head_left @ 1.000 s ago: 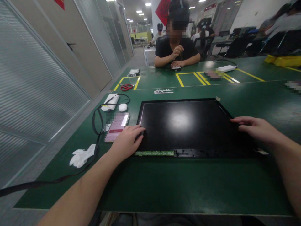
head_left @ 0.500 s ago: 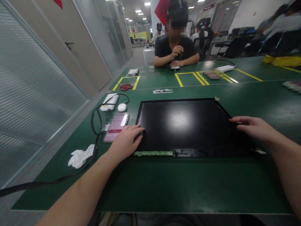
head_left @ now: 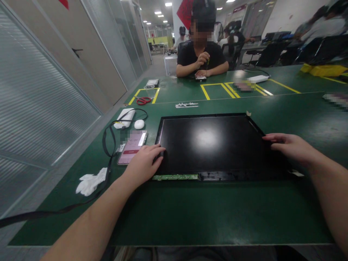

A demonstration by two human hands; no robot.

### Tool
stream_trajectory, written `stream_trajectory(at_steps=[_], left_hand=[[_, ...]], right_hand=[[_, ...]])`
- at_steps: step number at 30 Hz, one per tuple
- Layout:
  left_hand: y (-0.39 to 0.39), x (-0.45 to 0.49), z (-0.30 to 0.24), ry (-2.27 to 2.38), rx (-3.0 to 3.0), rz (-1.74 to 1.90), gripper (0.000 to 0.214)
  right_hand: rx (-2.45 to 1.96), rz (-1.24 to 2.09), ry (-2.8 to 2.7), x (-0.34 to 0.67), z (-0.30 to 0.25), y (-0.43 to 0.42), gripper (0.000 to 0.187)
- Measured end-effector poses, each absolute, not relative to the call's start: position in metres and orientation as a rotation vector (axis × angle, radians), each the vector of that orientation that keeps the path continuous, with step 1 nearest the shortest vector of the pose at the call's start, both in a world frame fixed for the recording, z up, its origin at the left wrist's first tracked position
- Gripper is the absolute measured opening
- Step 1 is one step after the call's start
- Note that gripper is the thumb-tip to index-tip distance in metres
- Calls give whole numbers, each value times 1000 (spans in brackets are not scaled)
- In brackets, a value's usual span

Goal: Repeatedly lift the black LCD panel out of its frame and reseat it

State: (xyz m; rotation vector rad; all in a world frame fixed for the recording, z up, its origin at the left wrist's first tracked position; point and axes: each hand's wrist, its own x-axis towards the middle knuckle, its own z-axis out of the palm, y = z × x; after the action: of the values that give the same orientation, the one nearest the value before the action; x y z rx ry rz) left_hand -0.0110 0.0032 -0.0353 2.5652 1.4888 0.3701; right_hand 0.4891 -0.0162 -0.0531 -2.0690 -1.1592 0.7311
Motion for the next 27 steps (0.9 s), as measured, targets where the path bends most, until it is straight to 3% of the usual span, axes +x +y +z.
stream_trajectory(at_steps=[7, 13, 18, 27], left_hand=[[4, -13, -35, 1486, 2520, 415, 38], [5, -14, -40, 1606, 2490, 389, 50], [4, -11, -44, 1601, 2479, 284, 51], [1, -10, -44, 1627, 2411, 358, 44]], right_hand=[[-2159, 653, -1176, 488, -56, -18, 42], [-2329, 401, -1378, 487, -53, -19, 43], [-2328, 402, -1387, 487, -54, -19, 59], [-2355, 351, -1416, 486, -53, -18, 57]])
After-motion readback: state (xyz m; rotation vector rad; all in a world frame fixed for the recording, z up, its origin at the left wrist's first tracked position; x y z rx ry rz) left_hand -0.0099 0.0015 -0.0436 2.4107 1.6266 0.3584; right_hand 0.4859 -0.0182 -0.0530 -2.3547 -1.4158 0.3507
